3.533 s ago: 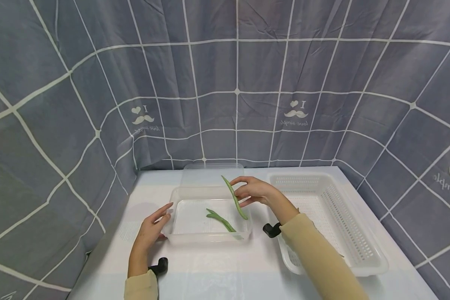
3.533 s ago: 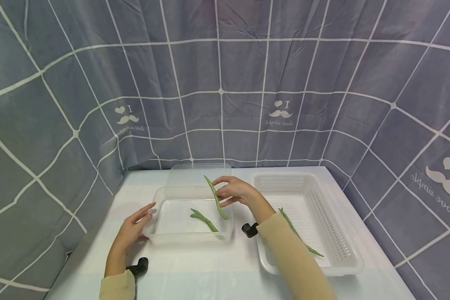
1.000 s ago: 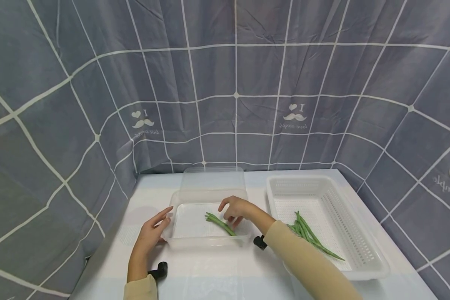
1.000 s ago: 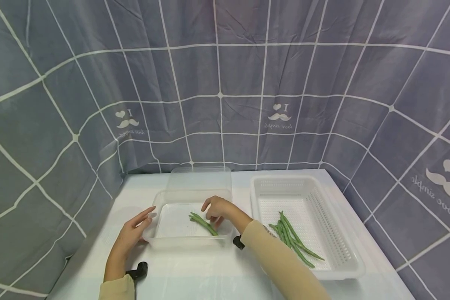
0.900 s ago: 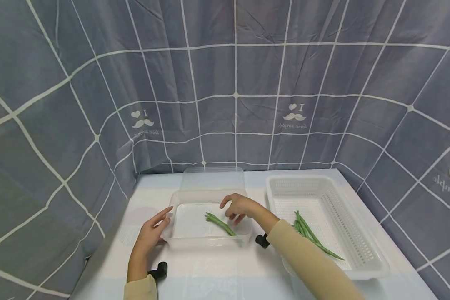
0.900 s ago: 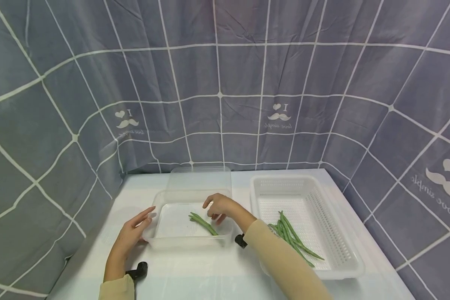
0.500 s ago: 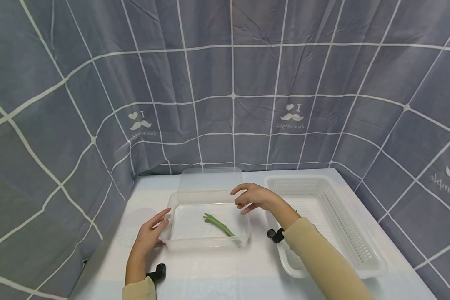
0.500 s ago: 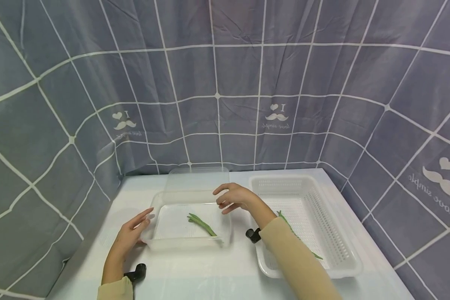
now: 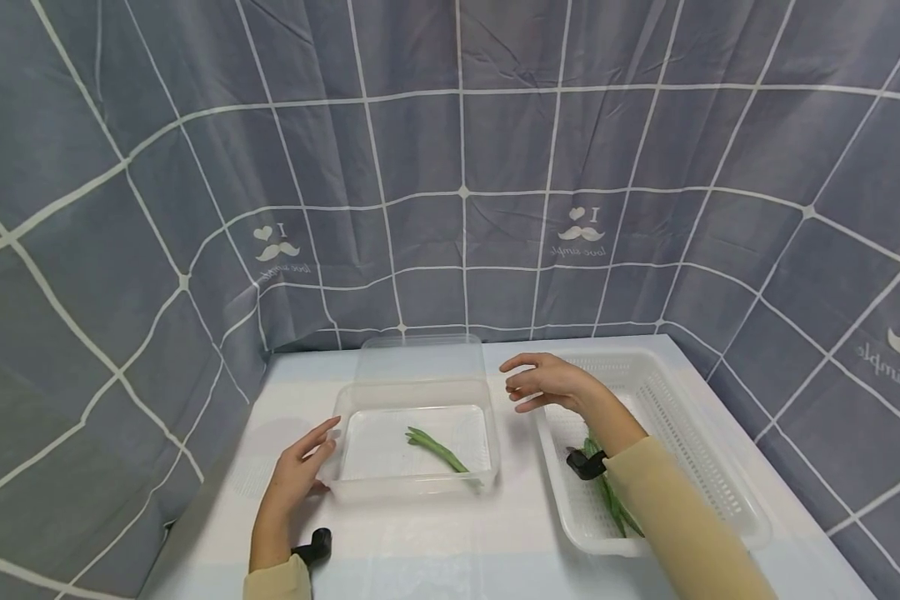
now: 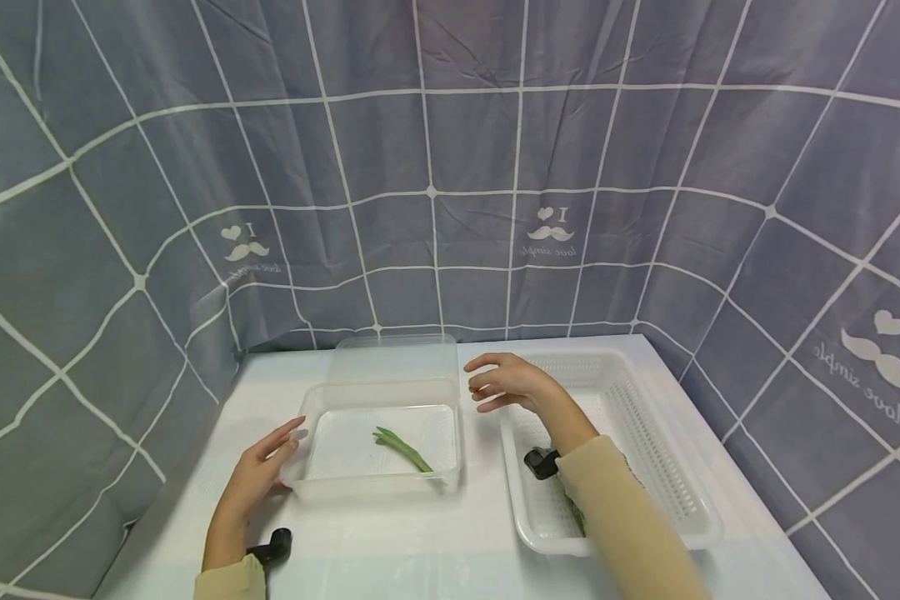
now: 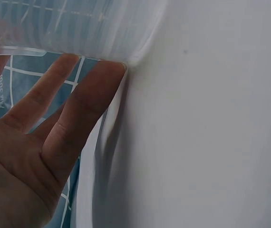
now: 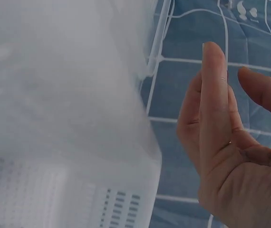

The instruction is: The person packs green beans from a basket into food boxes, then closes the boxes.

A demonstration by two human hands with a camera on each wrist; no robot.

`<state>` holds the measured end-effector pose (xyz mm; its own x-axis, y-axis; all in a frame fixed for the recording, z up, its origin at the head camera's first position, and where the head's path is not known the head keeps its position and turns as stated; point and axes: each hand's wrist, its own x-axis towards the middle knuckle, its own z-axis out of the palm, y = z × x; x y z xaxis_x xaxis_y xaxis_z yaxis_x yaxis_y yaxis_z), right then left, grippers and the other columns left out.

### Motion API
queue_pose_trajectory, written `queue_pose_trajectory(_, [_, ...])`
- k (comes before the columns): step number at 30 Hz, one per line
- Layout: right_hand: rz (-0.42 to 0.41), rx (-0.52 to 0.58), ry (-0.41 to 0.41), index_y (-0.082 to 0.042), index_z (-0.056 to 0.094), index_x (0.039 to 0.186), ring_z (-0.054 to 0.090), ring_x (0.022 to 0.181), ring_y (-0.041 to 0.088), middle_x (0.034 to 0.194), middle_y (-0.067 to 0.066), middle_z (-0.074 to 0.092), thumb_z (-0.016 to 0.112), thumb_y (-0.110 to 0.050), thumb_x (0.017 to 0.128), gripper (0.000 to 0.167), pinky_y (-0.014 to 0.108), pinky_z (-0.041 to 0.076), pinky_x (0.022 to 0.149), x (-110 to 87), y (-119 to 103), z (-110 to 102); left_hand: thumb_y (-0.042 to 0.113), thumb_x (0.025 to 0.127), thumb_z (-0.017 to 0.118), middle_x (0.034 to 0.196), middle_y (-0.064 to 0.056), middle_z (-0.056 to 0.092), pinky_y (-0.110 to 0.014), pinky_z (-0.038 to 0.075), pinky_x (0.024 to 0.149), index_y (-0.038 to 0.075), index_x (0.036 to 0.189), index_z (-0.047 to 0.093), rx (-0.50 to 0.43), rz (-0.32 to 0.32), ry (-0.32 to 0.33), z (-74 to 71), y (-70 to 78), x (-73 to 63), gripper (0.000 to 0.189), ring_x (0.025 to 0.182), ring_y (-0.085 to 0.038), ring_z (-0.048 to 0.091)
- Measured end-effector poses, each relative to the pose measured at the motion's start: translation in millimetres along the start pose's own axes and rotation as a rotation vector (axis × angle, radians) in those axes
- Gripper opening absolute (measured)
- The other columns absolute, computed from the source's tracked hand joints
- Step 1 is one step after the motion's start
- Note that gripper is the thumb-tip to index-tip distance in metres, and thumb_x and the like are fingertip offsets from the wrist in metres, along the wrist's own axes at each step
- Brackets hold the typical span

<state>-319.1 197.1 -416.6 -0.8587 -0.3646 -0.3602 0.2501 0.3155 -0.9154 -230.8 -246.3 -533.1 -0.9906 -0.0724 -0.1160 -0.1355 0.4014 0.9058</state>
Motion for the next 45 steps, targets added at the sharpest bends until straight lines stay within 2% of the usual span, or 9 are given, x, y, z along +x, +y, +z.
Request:
queue_pose_trajectory(5, [-0.003,-0.004,0.032,-0.001,0.051,0.151,0.072,0.099,0.020,0.129,0.022,0.064,0.065,-0.013,0.105,0.050,0.036,0.065,0.088,-12.6,13,-22,0.034,0.110,0.059,0.166,-0.029,0.040,-0.032,0.057,0.065,0.026,0.159,0.052,-0.005,-0.003,-0.003,0.2,-0.4,0.5,0.050,0.138,-0.045,0.056])
queue_pose_trajectory(14, [-0.010,0.010,0.060,0.003,0.045,0.154,0.071,0.104,0.020,0.115,0.009,0.064,0.063,-0.014,0.106,0.054,0.036,0.064,0.090,-29.4,28,-49,0.034,0.110,0.059,0.167,-0.028,0.039,-0.031,0.058,0.065,0.026,0.159,0.051,-0.016,-0.010,0.001,-3.0,-1.6,1.3,0.051,0.138,-0.045,0.056])
queue_pose_trajectory(20, [0.014,0.037,0.081,0.005,0.044,0.154,0.072,0.095,0.014,0.110,0.007,0.067,0.063,-0.012,0.105,0.055,0.033,0.064,0.086,-39.3,43,-63,0.035,0.110,0.059,0.167,-0.029,0.039,-0.031,0.057,0.065,0.026,0.159,0.051,-0.021,-0.004,-0.004,-1.9,-3.0,2.3,0.051,0.137,-0.045,0.057])
queue_pose_trajectory(29, [0.073,0.049,0.128,0.010,0.043,0.151,0.074,0.090,0.014,0.107,0.010,0.070,0.062,-0.007,0.105,0.053,0.033,0.065,0.082,-54.3,69,-80,0.035,0.110,0.059,0.167,-0.028,0.039,-0.031,0.057,0.064,0.027,0.159,0.051,-0.026,-0.009,0.002,0.4,-3.4,2.5,0.051,0.138,-0.045,0.055])
queue_pose_trajectory(45, [0.176,-0.083,0.162,0.019,0.046,0.145,0.074,0.089,0.015,0.108,0.014,0.074,0.058,-0.007,0.106,0.048,0.031,0.065,0.077,-69.5,102,-99,0.032,0.110,0.059,0.166,-0.029,0.040,-0.031,0.058,0.064,0.025,0.158,0.052,-0.027,-0.007,0.009,0.2,-2.1,0.8,0.050,0.137,-0.046,0.057])
